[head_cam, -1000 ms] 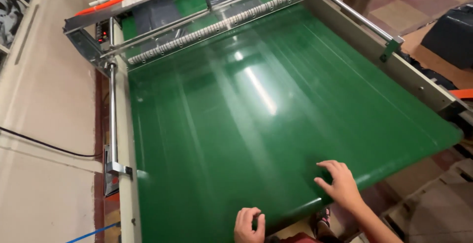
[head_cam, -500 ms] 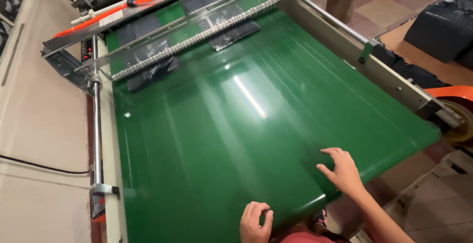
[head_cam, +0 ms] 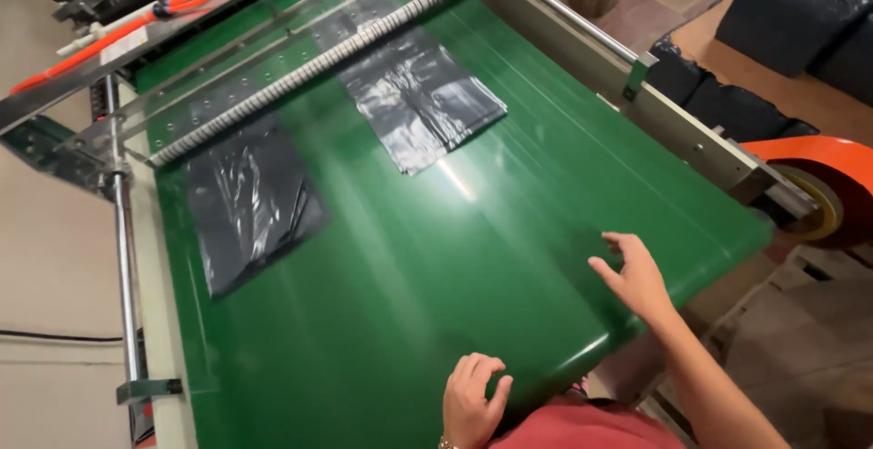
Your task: Folding black plastic bags and placing them into clear plastic sleeves for final packaging.
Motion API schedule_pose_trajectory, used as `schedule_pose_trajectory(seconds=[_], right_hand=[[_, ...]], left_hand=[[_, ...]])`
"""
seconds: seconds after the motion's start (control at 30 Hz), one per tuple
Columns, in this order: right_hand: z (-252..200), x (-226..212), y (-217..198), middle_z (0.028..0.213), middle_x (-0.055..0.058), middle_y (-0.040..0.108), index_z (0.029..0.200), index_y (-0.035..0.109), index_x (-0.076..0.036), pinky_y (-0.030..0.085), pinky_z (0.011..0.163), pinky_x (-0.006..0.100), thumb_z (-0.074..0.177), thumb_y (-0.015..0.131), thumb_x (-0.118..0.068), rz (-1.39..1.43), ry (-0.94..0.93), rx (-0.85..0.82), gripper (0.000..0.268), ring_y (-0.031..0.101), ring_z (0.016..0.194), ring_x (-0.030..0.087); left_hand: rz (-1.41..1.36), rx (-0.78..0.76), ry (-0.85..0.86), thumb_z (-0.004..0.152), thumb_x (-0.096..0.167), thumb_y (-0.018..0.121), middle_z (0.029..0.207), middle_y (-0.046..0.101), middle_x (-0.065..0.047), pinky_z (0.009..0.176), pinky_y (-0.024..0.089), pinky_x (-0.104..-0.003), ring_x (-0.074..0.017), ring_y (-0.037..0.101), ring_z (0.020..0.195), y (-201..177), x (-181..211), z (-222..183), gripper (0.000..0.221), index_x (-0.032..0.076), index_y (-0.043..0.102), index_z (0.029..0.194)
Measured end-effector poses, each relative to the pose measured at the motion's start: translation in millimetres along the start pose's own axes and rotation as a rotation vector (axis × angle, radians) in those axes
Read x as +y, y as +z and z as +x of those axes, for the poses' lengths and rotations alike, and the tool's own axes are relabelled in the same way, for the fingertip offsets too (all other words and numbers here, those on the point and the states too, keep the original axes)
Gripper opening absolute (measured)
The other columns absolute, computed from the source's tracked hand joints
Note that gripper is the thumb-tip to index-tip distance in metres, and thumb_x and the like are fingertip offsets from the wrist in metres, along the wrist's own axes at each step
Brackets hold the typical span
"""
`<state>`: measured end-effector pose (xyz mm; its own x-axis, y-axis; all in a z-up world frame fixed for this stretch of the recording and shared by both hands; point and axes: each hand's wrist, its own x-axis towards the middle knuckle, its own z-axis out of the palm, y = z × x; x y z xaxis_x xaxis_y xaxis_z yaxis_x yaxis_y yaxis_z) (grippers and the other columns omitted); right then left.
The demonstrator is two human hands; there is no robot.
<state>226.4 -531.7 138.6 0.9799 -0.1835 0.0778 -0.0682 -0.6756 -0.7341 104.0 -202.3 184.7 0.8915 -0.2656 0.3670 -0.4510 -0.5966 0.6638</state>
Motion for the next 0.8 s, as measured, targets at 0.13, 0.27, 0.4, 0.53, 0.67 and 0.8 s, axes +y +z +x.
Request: schedule_pose_trajectory(seconds=[0.13,0.27,0.4,0.53,0.67,0.8], right_hand=[[21.5,0.8,-12.0,0.127,0.015,0.061,0.137,0.055,-0.004,0.05,0.093,0.042,0.086,0.069,-0.039,-0.013,0.07,0.005,0.063,0.062,0.115,0.027],[45.0,14.6,-10.8,0.127,0.019,0.059,0.139,0.051,0.001,0.05,0.091,0.044,0.086,0.068,-0.043,-0.065,0.116,0.019,0.071,0.062,0.113,0.031],[67.1,23.9,-5.4,0.122,0.02,0.06,0.139,0.051,0.004,0.047,0.094,0.045,0.085,0.071,-0.044,-0.133,0.047,0.071,0.075,0.06,0.109,0.032],[71.1,22.3,-6.7,0.137,0.02,0.052,0.142,0.045,0.001,0.043,0.101,0.052,0.085,0.067,-0.05,-0.231,0.137,0.024,0.079,0.048,0.127,0.039],[59.7,36.2,-6.9,0.125,0.017,0.055,0.129,0.05,-0.002,0.051,0.088,0.051,0.074,0.077,-0.061,-0.53,0.338,-0.025,0.086,0.052,0.11,0.042],[44.7,43.2,-17.5,0.11,0.02,0.059,0.109,0.05,-0.002,0.055,0.075,0.05,0.069,0.088,-0.05,-0.496,0.474,-0.134,0.073,0.063,0.095,0.042]], left_hand=[[0.045,-0.13,-0.039,0.089,0.028,0.064,0.095,0.064,-0.002,0.066,0.046,-0.039,-0.0243,0.058,0.085,14.3,4.7,15.8,0.015,0.014,0.064,0.096],[0.121,-0.254,-0.016,0.085,0.03,0.069,0.105,0.061,-0.001,0.062,0.046,-0.043,-0.0251,0.056,0.094,31.8,12.1,28.6,0.023,0.017,0.062,0.102],[0.152,-0.281,0.037,0.08,0.029,0.073,0.11,0.062,-0.001,0.063,0.047,-0.045,-0.0254,0.054,0.102,39.0,24.4,44.1,0.029,0.015,0.063,0.103],[0.2,-0.276,0.096,0.077,0.031,0.078,0.118,0.059,-0.008,0.071,0.05,-0.05,-0.0318,0.052,0.111,50.4,25.6,49.1,0.04,0.01,0.061,0.107],[0.327,-0.259,0.101,0.073,0.038,0.083,0.138,0.053,-0.014,0.099,0.04,-0.057,-0.0377,0.042,0.134,70.2,16.2,39.5,0.062,0.009,0.058,0.122],[0.396,-0.356,0.072,0.071,0.044,0.084,0.144,0.049,-0.016,0.104,0.035,-0.062,-0.0395,0.036,0.14,86.0,9.7,27.3,0.074,0.008,0.055,0.129]])
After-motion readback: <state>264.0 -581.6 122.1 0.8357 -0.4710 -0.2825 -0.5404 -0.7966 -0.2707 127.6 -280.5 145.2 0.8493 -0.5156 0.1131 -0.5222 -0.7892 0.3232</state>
